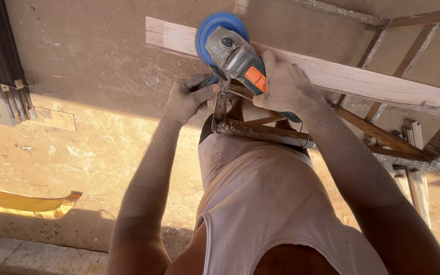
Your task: The person uses an angle grinder with a sanding disc to smooth the surface of a wooden plank resting on a metal stand. They move the tool along the length of the plank, adjusting their grip and the plank's position as needed.
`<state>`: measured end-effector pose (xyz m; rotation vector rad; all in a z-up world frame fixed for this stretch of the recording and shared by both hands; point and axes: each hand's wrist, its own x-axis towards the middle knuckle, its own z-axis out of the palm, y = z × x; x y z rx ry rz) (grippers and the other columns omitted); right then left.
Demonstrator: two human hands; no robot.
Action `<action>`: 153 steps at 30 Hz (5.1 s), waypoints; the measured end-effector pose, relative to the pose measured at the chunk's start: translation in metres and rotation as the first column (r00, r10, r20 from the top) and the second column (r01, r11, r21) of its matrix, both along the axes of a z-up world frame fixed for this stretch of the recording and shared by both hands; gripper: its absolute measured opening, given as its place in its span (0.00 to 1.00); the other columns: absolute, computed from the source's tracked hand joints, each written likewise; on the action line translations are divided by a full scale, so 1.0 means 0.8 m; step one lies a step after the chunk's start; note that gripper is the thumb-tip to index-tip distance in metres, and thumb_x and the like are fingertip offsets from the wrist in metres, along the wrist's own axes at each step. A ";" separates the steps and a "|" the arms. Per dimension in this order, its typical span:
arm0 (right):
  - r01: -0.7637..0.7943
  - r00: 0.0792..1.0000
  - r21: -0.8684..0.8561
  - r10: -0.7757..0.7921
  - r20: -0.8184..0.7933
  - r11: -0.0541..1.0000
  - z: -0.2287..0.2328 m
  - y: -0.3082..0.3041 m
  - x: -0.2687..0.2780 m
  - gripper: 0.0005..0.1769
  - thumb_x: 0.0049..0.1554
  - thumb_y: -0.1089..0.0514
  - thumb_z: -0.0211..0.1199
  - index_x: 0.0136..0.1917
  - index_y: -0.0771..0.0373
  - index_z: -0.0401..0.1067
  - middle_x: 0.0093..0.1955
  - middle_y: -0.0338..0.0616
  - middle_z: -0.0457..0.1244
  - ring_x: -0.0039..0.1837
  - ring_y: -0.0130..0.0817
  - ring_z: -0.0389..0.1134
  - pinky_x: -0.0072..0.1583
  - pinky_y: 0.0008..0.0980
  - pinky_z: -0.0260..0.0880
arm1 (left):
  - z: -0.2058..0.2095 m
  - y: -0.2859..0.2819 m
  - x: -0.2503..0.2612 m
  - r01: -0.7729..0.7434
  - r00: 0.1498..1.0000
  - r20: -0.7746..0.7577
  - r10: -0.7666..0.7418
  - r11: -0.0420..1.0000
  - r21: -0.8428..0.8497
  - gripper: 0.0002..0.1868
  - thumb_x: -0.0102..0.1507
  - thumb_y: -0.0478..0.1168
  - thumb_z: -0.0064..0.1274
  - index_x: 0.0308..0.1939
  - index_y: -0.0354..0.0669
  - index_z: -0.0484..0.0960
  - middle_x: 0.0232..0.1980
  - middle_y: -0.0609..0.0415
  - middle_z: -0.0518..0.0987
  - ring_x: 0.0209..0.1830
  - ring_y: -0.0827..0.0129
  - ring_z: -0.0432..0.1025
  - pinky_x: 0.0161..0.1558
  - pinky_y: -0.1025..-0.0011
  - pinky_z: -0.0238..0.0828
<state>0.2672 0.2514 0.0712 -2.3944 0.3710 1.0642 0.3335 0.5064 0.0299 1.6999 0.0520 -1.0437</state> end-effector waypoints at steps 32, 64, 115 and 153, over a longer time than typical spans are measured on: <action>-0.046 0.988 -0.065 0.035 -0.152 0.997 0.039 0.011 0.031 0.47 0.48 0.44 0.74 0.70 0.65 0.54 0.49 0.63 0.68 0.54 0.56 0.74 0.61 0.52 0.75 | 0.004 0.006 0.027 -0.021 0.954 -0.300 -0.020 0.991 -0.134 0.20 0.59 0.45 0.69 0.50 0.38 0.87 0.29 0.60 0.78 0.23 0.81 0.70 0.26 0.79 0.69; 0.440 0.897 -0.107 -0.431 0.101 0.892 0.023 -0.250 -0.327 0.53 0.40 0.35 0.82 0.63 0.69 0.62 0.41 0.58 0.69 0.45 0.53 0.75 0.53 0.53 0.78 | -0.022 -0.341 -0.178 0.502 0.782 -0.273 -0.561 0.825 -0.258 0.14 0.63 0.44 0.67 0.44 0.36 0.86 0.27 0.59 0.76 0.22 0.81 0.69 0.24 0.78 0.68; 0.226 0.938 0.262 -0.282 0.202 0.938 -0.004 -0.037 -0.091 0.56 0.42 0.57 0.74 0.77 0.57 0.47 0.57 0.64 0.67 0.59 0.62 0.71 0.62 0.54 0.72 | 0.011 -0.055 0.023 0.198 0.969 0.115 -0.218 0.967 0.163 0.19 0.61 0.48 0.66 0.51 0.42 0.87 0.27 0.61 0.81 0.20 0.81 0.71 0.21 0.80 0.67; 0.713 0.699 -0.035 -0.708 0.098 0.700 0.027 -0.287 -0.503 0.46 0.38 0.59 0.74 0.69 0.63 0.59 0.47 0.57 0.70 0.51 0.51 0.75 0.57 0.46 0.78 | -0.017 -0.443 -0.286 0.710 0.692 -0.069 -0.719 0.694 -0.120 0.19 0.64 0.49 0.63 0.54 0.44 0.85 0.34 0.61 0.84 0.26 0.85 0.75 0.25 0.80 0.75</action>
